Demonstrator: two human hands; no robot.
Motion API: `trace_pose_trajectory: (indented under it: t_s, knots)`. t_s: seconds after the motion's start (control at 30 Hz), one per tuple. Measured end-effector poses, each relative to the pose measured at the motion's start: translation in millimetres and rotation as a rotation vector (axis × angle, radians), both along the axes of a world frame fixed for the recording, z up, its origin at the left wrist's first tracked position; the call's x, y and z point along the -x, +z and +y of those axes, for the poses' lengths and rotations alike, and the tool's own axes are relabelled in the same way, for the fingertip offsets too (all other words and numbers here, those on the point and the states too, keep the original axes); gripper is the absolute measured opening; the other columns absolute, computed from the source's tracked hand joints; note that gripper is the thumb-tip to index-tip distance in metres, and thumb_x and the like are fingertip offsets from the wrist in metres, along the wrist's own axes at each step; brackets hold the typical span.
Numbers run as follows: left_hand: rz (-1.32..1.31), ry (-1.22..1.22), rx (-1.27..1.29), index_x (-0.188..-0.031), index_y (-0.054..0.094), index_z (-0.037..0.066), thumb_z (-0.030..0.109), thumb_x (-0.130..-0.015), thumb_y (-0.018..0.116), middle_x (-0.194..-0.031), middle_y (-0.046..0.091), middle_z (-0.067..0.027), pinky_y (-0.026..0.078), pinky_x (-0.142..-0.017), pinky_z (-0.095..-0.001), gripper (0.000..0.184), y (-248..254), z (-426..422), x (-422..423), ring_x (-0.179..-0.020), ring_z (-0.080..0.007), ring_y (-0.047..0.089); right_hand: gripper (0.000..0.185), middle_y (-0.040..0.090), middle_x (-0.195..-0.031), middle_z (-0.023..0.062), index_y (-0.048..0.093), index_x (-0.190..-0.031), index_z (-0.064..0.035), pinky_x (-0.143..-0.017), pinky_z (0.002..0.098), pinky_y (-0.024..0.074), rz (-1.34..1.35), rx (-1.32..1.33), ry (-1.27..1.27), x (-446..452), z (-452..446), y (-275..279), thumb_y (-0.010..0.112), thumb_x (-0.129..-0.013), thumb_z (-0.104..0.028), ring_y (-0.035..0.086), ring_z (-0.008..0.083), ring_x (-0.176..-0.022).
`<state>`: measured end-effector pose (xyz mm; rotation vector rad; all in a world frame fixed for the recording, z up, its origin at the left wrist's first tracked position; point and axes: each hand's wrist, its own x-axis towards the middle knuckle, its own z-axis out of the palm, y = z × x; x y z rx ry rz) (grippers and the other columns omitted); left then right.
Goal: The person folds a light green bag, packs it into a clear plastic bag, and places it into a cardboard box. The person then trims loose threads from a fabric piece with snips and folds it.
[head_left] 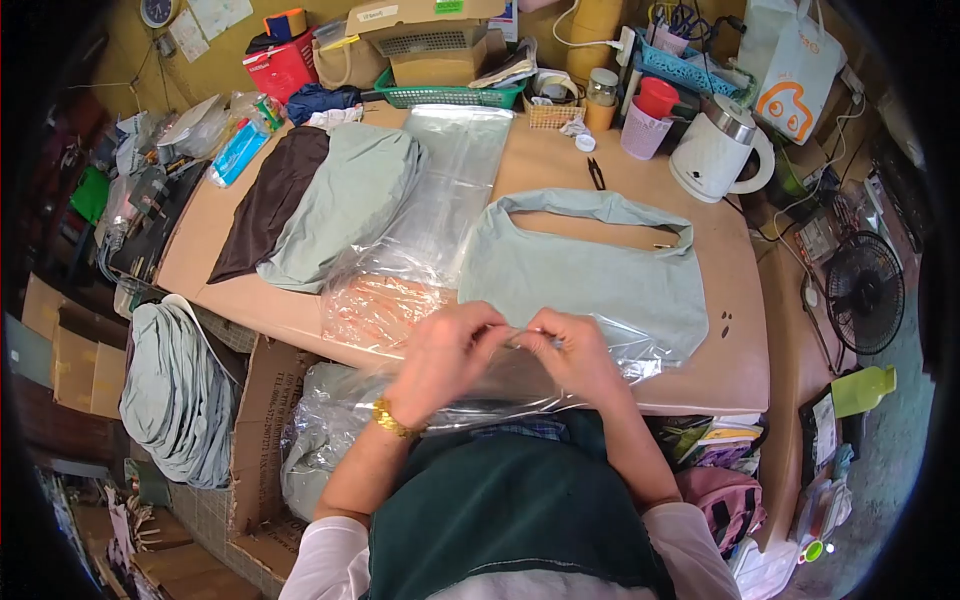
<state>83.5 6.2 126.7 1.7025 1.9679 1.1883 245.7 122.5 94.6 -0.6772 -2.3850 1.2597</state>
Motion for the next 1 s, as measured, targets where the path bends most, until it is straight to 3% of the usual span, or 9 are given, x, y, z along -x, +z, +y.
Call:
trace_pose_trajectory:
  t_s: [0.07,0.13,0.37,0.47,0.7,0.77,0.8,0.87,1.0]
  knots:
    - [-0.149,0.044,0.093,-0.088,0.066,0.002,0.015,-0.091,0.065,-0.07,0.063,-0.0037,0.048,-0.062,-0.0266,0.014,-20,-4,18,-0.065,-0.0107,0.059,0.022,0.061,-0.079,0.0125,0.059,-0.083,-0.004,-0.059,0.0364,0.0461,0.125,-0.069,-0.117,9,1,-6,0.073,-0.082,-0.021,0.06,0.0293,-0.067]
    - [-0.854,0.076,-0.031,-0.086,0.062,0.001,0.024,-0.097,0.058,-0.07,0.061,-0.0021,0.047,-0.061,-0.026,0.026,-48,-2,28,-0.064,-0.0091,0.057,0.026,0.058,-0.07,0.0107,0.057,-0.075,-0.0046,-0.052,0.0363,0.0438,0.25,-0.129,-0.238,19,-6,-11,0.074,-0.082,-0.023,0.057,0.0285,-0.058]
    - [-1.55,0.129,0.119,-0.078,0.058,0.011,0.035,-0.102,0.047,-0.071,0.055,0.0039,0.041,-0.057,-0.0211,0.036,-70,24,-33,-0.064,-0.0038,0.048,0.023,0.051,-0.06,0.0108,0.053,-0.065,-0.0069,-0.049,0.0402,0.0426,0.519,-0.648,0.003,48,-26,-32,0.071,-0.077,-0.012,0.055,0.0297,-0.053]
    - [-1.544,-0.166,0.246,-0.079,0.06,0.01,0.038,-0.102,0.048,-0.072,0.055,0.0047,0.04,-0.055,-0.0235,0.038,-83,15,-23,-0.064,-0.0039,0.048,0.02,0.053,-0.061,0.008,0.053,-0.065,-0.0099,-0.05,0.0372,0.0439,0.297,-0.643,-0.194,33,-12,-42,0.068,-0.078,-0.011,0.055,0.0253,-0.054]
    - [-1.632,0.106,0.295,-0.079,0.054,0.012,0.035,-0.1,0.052,-0.069,0.052,0.0053,0.037,-0.052,-0.0226,0.032,-83,26,-43,-0.062,-0.0041,0.048,0.018,0.057,-0.062,0.0083,0.056,-0.068,-0.0068,-0.05,0.033,0.0442,0.396,-0.703,-0.076,12,-11,-46,0.067,-0.083,-0.008,0.058,0.0197,-0.053]
    - [-1.541,-0.107,0.187,-0.084,0.056,0.011,0.03,-0.098,0.056,-0.074,0.056,0.004,0.04,-0.058,-0.0221,0.023,-84,16,-18,-0.066,-0.0046,0.051,0.016,0.057,-0.065,0.0074,0.059,-0.073,-0.0046,-0.052,0.0264,0.0432,0.119,-0.027,-0.267,-4,5,-55,0.069,-0.085,-0.01,0.054,0.0107,-0.054]
    - [-1.445,-0.304,0.086,-0.09,0.058,0.01,0.024,-0.096,0.061,-0.079,0.06,0.0027,0.044,-0.063,-0.0217,0.016,-80,13,-12,-0.07,-0.0051,0.055,0.016,0.057,-0.065,0.0074,0.059,-0.073,-0.0046,-0.052,0.0264,0.0432,0.118,-0.029,-0.268,-4,4,-49,0.069,-0.085,-0.01,0.054,0.0107,-0.054]
    - [-1.289,-0.249,-0.006,-0.091,0.059,0.008,0.018,-0.093,0.065,-0.083,0.064,0.0007,0.045,-0.062,-0.0196,0.013,-72,17,-17,-0.071,-0.0035,0.056,0.02,0.053,-0.058,0.0051,0.06,-0.073,-0.0022,-0.051,0.023,0.0403,0.427,0.39,-0.255,-2,-7,-36,0.069,-0.087,-0.012,0.047,0.0073,-0.051]
    - [-1.37,0.05,0.015,-0.081,0.055,0.006,0.015,-0.091,0.068,-0.07,0.061,-0.001,0.041,-0.054,-0.0182,0.018,-77,19,-16,-0.06,-0.0047,0.053,0.021,0.052,-0.054,0.004,0.061,-0.073,-0.0008,-0.048,0.0241,0.04,0.469,0.348,-0.389,-2,-13,-41,0.069,-0.088,-0.013,0.046,0.0068,-0.049]
